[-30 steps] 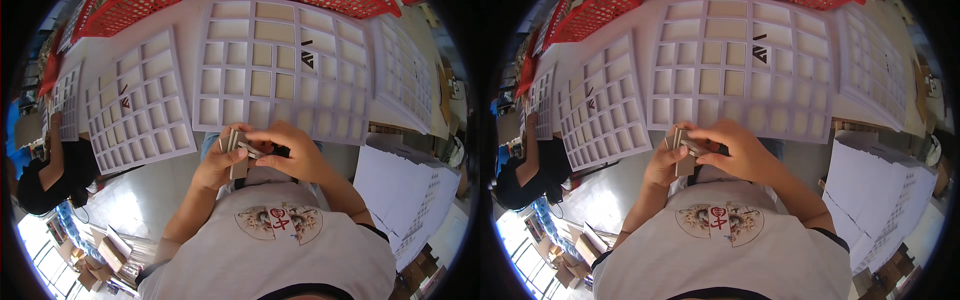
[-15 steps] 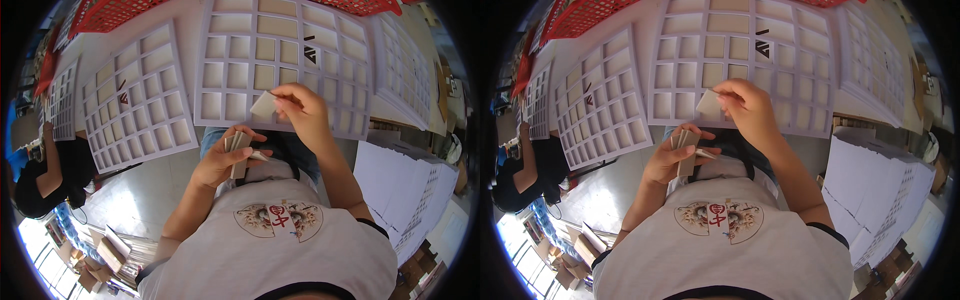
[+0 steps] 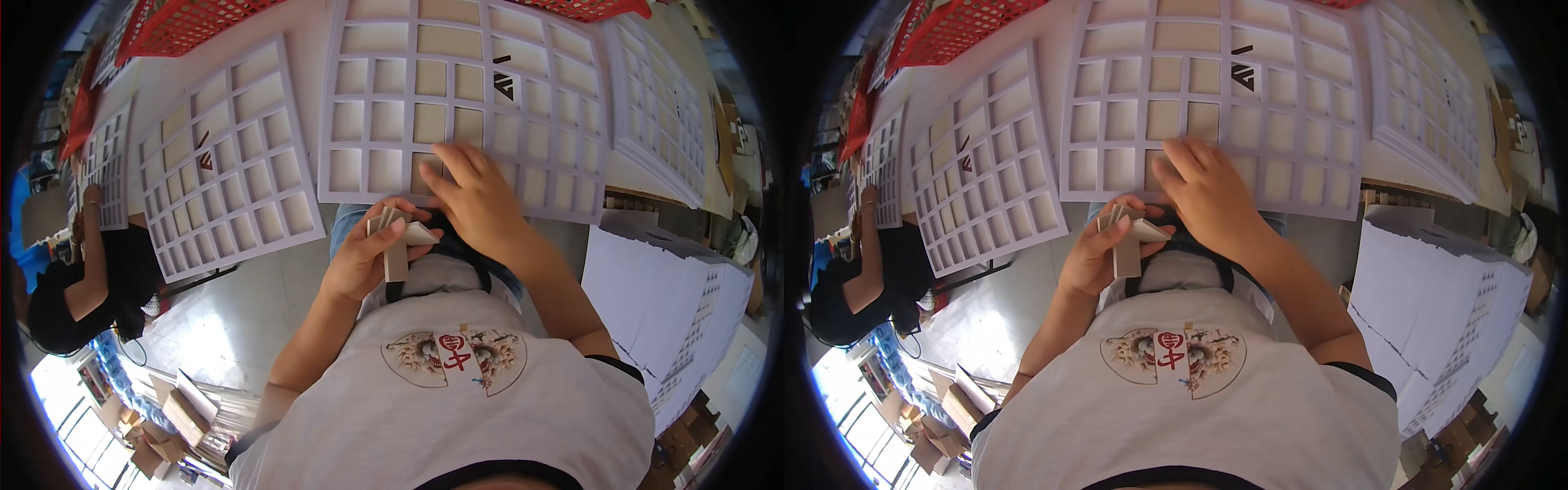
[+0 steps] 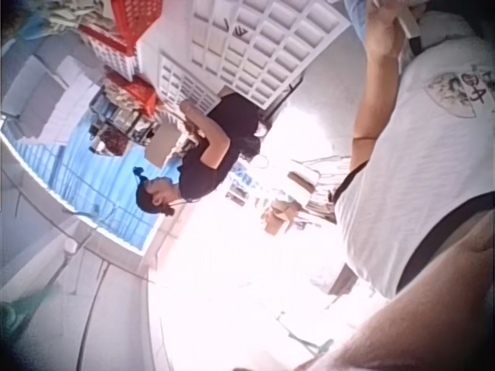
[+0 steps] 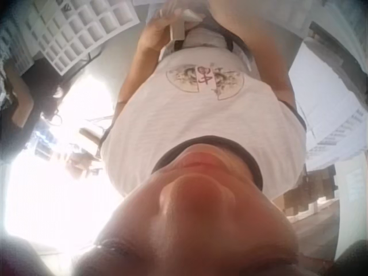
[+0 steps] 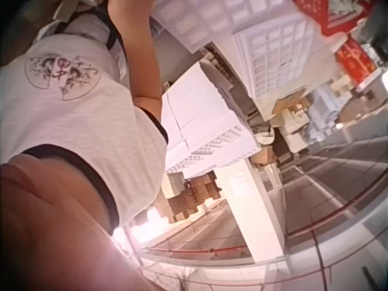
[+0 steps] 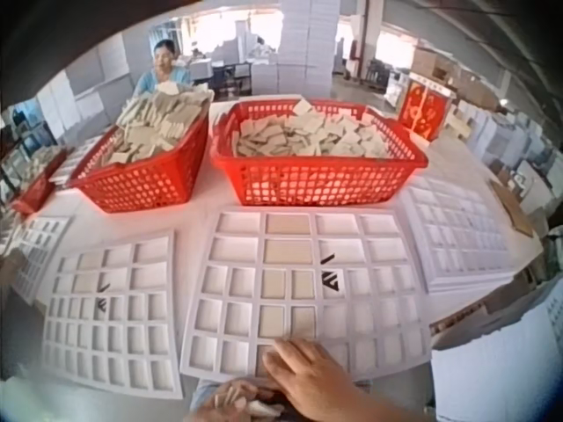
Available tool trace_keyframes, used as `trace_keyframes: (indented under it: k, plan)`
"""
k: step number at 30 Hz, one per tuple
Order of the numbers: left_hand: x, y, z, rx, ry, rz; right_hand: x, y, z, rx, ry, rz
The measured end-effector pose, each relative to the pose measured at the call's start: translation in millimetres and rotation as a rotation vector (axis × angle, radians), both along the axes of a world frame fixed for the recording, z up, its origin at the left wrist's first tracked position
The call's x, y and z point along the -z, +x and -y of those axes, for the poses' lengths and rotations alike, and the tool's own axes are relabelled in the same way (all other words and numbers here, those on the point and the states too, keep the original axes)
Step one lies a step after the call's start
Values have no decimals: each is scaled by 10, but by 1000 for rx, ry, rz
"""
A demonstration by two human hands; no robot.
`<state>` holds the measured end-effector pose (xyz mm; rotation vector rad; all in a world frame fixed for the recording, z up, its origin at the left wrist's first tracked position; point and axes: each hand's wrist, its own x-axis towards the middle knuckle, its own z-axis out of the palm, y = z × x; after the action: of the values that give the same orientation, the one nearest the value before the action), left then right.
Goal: The person places small rectangular items into the compartments of white plastic trays. They repeatedly pick up items from a red basket and insert them into the tray slots, then stack the filled trays on the table.
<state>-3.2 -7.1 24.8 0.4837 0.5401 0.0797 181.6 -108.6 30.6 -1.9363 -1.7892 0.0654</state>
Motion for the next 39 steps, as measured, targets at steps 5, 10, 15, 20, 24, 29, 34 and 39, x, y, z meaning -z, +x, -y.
trace_keyframes:
  k: [5,10,15,20,24,29,34,39]
  plan:
    - [-7,26,57,4,23,21,-238,-56,275,-117,57,-526]
    - [-186,155,152,-27,-5,-84,-236,30,309,130,50,-847]
    - [-50,145,124,152,-6,-73,-122,296,212,371,144,-1058]
    - [-81,160,136,241,2,2,-2,328,219,426,-9,-1078]
    - [26,127,150,227,-76,14,99,340,251,373,-10,-816]
    - [-19,183,157,185,-208,-8,28,304,322,235,-41,-126]
    - [-27,200,161,178,-166,-19,-40,243,373,205,-33,-125]
    - [-44,191,147,171,-157,-5,15,255,255,200,-47,-229]
